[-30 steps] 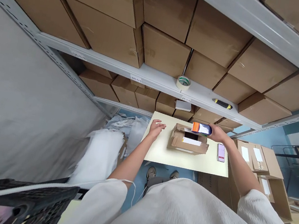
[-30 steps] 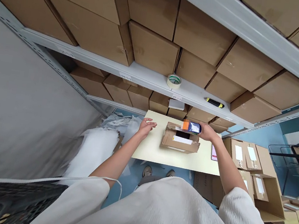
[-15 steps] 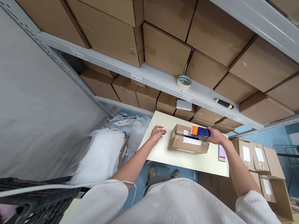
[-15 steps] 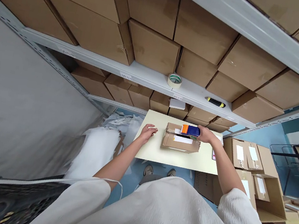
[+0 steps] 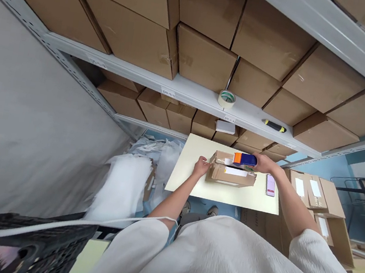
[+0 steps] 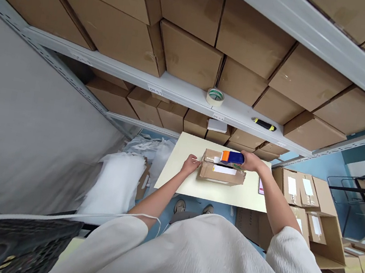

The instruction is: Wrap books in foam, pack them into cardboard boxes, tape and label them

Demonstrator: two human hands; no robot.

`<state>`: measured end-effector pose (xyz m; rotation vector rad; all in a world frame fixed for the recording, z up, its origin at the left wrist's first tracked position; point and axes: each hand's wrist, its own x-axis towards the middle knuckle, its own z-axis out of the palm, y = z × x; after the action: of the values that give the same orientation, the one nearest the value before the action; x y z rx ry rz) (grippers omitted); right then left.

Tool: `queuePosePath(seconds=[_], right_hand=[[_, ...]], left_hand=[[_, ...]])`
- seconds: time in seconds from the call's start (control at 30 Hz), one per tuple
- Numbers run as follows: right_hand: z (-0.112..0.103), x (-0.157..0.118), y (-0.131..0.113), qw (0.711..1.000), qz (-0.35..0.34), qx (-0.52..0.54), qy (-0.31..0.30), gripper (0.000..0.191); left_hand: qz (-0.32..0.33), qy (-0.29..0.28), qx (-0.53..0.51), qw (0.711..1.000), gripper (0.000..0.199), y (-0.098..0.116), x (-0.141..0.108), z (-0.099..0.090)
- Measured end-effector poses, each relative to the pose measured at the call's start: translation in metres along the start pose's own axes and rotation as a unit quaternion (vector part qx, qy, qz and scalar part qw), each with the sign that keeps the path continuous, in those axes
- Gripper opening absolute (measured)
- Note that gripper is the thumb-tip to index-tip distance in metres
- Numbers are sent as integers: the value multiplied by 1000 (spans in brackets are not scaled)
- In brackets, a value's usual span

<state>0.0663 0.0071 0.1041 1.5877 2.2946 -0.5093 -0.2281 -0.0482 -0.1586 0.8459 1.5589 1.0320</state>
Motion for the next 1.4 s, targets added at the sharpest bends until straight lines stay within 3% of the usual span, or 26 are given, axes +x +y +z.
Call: queuePosePath(seconds=[0.13, 0.23, 0.33, 0.47, 0.73, 1.03, 1.23, 1.4], right_hand=[[0, -2, 0, 1000, -4, 0, 8, 41], [1, -1, 0, 1000, -5, 6, 14, 41], [0, 0, 1, 1000, 0, 9, 21, 39], [-3, 2, 0, 999, -9, 8, 30, 40], [-16, 0, -16, 998, -34, 30, 47, 42], [-26, 3, -42, 997, -50, 28, 59, 40], [-20, -9, -31, 998, -42, 5, 54, 39], [10, -20, -8, 999, 10, -49, 3, 36]], left_hand=[[95, 13, 87, 992, 37, 22, -13, -9], [220, -55, 110, 968, 63, 45, -27, -11], [276, -121, 145, 942, 76, 62, -37, -10], [278, -156, 157, 935, 69, 71, -42, -5], [274, -135, 250, 919, 95, 64, -42, 13], [263, -118, 292, 912, 109, 61, -38, 17], [283, -124, 305, 901, 88, 60, -38, 11], [298, -134, 335, 884, 68, 57, -41, 4]])
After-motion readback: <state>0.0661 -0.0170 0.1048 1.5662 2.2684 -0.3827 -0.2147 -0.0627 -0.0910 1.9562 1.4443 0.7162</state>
